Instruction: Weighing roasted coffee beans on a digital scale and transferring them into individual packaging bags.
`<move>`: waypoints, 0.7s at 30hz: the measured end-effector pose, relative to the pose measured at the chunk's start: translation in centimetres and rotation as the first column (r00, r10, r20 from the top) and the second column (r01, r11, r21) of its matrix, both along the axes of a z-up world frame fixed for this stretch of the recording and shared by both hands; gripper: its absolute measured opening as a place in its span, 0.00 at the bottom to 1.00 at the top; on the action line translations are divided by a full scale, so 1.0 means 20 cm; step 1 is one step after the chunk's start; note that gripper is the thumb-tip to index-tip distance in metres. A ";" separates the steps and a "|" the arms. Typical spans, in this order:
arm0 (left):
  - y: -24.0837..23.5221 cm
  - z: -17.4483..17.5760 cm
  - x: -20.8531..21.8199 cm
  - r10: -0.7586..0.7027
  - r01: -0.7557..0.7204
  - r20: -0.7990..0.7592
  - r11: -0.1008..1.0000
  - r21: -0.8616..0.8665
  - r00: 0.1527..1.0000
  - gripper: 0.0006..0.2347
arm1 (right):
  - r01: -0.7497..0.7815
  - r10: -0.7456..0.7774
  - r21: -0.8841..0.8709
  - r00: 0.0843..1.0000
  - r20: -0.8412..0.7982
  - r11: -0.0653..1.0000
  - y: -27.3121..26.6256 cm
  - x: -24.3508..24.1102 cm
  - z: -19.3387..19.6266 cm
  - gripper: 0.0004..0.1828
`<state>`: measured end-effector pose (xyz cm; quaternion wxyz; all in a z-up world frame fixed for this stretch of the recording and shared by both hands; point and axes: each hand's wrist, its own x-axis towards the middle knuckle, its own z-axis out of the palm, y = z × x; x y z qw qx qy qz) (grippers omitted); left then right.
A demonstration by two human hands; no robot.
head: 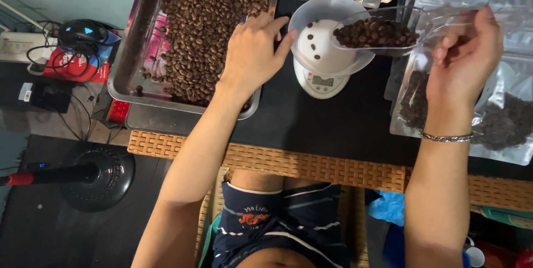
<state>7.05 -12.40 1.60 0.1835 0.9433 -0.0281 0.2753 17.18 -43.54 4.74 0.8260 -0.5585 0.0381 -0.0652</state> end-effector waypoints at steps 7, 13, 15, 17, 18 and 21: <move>0.00 0.02 -0.01 -0.002 0.001 -0.021 1.000 -0.026 1.000 0.18 | 0.012 -0.011 -0.014 1.000 0.017 1.000 0.01 -0.01 0.02 0.12; 0.00 0.02 -0.01 -0.010 0.010 -0.013 0.999 -0.034 1.000 0.17 | 0.021 -0.015 -0.075 0.998 0.069 0.997 -0.03 0.01 -0.01 0.09; 0.00 0.02 -0.01 -0.005 0.005 -0.023 1.000 -0.029 1.000 0.18 | -0.030 0.042 -0.092 0.991 0.131 0.995 -0.05 0.03 -0.03 0.11; -0.01 0.02 -0.01 -0.006 0.005 -0.017 1.000 -0.030 1.000 0.18 | -0.023 0.034 -0.093 0.992 0.124 0.995 -0.04 0.01 -0.02 0.11; -0.01 0.02 -0.01 -0.004 0.004 -0.011 1.000 -0.031 1.000 0.18 | -0.016 0.027 -0.094 0.993 0.118 0.995 -0.04 0.01 -0.01 0.11; 0.00 0.02 -0.01 -0.009 0.007 -0.032 0.999 -0.037 0.999 0.19 | 0.007 0.001 -0.086 0.995 0.096 0.996 -0.04 0.01 0.00 0.10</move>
